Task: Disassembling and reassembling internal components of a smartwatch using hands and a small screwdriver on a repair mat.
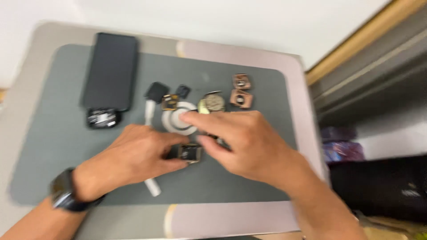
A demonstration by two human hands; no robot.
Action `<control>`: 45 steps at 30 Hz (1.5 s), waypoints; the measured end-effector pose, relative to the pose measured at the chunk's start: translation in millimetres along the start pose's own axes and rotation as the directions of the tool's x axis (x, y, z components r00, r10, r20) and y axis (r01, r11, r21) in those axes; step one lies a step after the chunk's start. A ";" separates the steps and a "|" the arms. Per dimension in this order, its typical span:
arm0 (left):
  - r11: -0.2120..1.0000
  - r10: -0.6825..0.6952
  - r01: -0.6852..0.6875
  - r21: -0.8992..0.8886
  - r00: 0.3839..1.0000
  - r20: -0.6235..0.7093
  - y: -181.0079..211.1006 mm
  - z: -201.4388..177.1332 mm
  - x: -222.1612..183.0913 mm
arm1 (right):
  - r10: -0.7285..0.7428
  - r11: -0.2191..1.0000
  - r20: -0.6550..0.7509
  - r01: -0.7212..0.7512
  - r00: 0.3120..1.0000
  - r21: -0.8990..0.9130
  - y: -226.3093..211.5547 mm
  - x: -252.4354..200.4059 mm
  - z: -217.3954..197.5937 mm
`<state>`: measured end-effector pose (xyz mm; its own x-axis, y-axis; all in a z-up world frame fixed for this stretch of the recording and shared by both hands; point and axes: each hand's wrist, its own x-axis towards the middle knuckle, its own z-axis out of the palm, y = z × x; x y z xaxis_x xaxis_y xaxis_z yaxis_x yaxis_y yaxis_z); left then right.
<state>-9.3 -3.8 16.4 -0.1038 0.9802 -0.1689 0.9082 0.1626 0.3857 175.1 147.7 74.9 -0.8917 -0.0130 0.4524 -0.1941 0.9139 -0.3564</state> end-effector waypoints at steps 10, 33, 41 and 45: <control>0.977 0.092 -0.074 -0.201 0.992 0.083 -10.7 -26.5 -6.7 | 0.077 0.991 0.057 -0.070 0.995 -0.116 -19.5 31.2 -8.5; 0.995 -0.099 0.098 0.007 0.995 0.025 -15.5 24.0 5.2 | -0.030 0.999 0.028 0.031 0.999 -0.036 0.2 -5.5 17.9; 0.999 -0.047 0.047 0.009 0.998 -0.031 -16.7 25.2 3.9 | 0.037 0.995 -0.014 -0.038 0.999 -0.090 -10.1 -5.2 16.4; 0.996 -0.084 0.084 0.027 0.996 0.013 -13.0 21.9 4.2 | 0.040 0.992 0.037 -0.035 0.998 -0.118 -12.5 -3.0 15.3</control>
<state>-12.7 -4.3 -9.3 -0.1744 0.9614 -0.2127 0.9069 0.2410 0.3455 173.9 130.1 65.6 -0.9135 0.0084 0.4068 -0.1130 0.9552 -0.2735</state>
